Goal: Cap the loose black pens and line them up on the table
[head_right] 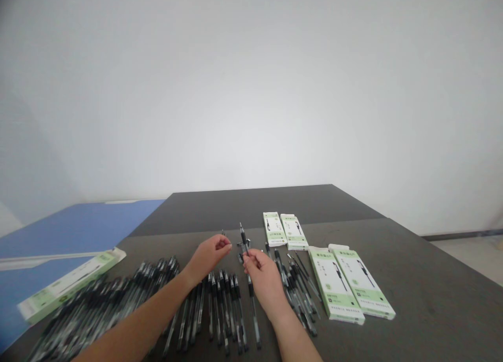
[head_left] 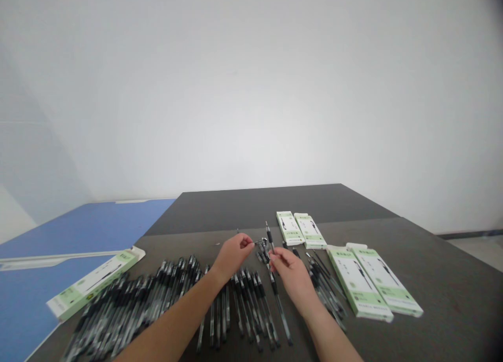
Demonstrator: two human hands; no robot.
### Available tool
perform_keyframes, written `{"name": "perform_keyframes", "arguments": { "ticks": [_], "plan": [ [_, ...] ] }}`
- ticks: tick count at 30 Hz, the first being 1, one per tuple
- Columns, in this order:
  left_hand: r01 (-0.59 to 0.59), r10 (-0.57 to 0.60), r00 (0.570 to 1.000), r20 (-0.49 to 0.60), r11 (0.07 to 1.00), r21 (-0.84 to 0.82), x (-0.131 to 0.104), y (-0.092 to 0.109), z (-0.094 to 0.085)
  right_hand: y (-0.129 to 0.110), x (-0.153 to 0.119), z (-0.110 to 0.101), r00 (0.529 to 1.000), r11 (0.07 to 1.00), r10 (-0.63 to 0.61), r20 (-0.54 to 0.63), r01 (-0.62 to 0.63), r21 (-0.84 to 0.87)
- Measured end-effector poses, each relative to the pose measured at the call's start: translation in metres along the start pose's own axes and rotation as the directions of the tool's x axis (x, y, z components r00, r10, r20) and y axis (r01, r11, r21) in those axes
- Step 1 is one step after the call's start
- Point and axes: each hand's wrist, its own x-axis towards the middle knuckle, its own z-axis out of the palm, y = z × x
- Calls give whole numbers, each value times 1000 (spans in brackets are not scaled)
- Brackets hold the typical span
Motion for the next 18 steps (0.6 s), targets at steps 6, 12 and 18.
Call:
{"name": "perform_keyframes", "arguments": {
  "ticks": [6, 12, 18],
  "plan": [
    [156, -258, 964, -63, 743, -651, -73, -6, -24, -2, -12, 12, 979, 949, -154, 134, 185, -257],
    [127, -359, 933, -39, 429, -894, -91, -28, -22, -2, -18, 21, 921, 870, -240, 307, 345, -354],
    [127, -359, 933, -1, 333, -934, -88, -34, -23, -1, -16, 21, 907, 834, -248, 340, 379, -401]
  ]
}}
